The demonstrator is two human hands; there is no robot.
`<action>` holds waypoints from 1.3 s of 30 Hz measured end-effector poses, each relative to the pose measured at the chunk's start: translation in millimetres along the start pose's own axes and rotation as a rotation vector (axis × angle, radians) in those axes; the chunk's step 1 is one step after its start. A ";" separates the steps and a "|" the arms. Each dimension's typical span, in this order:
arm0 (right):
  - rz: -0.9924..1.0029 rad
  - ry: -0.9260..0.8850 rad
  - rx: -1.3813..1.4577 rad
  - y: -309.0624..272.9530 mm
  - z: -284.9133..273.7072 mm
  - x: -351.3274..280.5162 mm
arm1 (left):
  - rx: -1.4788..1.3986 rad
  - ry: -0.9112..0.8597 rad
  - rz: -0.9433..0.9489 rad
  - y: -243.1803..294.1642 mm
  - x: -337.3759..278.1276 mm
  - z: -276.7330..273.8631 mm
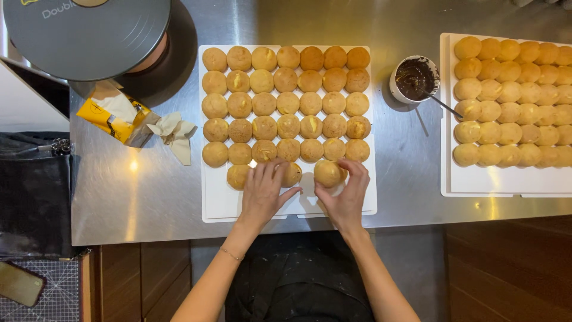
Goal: Arranging cream puffs on a tray and filling them with chocolate sauce using a spoon.
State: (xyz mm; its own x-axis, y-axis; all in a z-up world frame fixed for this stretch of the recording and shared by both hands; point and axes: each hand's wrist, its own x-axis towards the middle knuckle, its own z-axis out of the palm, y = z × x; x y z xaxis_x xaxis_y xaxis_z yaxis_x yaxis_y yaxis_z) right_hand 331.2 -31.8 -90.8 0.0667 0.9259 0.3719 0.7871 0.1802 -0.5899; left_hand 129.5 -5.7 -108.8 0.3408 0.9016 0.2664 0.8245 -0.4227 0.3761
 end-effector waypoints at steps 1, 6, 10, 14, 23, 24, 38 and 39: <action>0.074 0.021 0.044 -0.7 -7.1 -2.1 | -0.046 0.004 0.049 0.8 1.3 -3.7; 0.231 0.081 0.169 -2.2 -30.7 -12.7 | -0.089 -0.055 0.252 -15.1 12.4 -1.7; 0.268 0.156 0.190 -3.6 -37.8 -21.2 | -0.060 -0.069 0.371 -26.4 15.4 3.4; 0.300 0.208 0.196 -5.5 -41.8 -30.1 | 0.006 -0.042 0.468 -34.5 10.6 15.1; 0.352 0.282 0.217 -20.8 -42.5 -34.6 | -0.197 0.127 0.348 -49.5 2.3 -33.6; 0.363 0.297 0.262 -23.3 -41.8 -34.5 | -0.415 0.242 0.056 -67.1 -1.6 -38.8; 0.418 0.420 0.392 -65.4 -17.6 -44.1 | -0.465 0.328 -0.250 -252.4 -44.2 -19.3; 0.414 0.409 0.397 -68.0 -17.6 -42.9 | -0.443 0.342 -0.292 -251.1 -42.9 -23.9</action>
State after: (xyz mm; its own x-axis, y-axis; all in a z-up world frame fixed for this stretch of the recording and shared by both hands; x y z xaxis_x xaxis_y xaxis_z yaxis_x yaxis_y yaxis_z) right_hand 285.6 -89.7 -54.1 0.5989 0.7596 0.2535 0.3689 0.0193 -0.9293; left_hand -103.0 59.6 -193.5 -0.0944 0.9364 0.3379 0.5715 -0.2270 0.7886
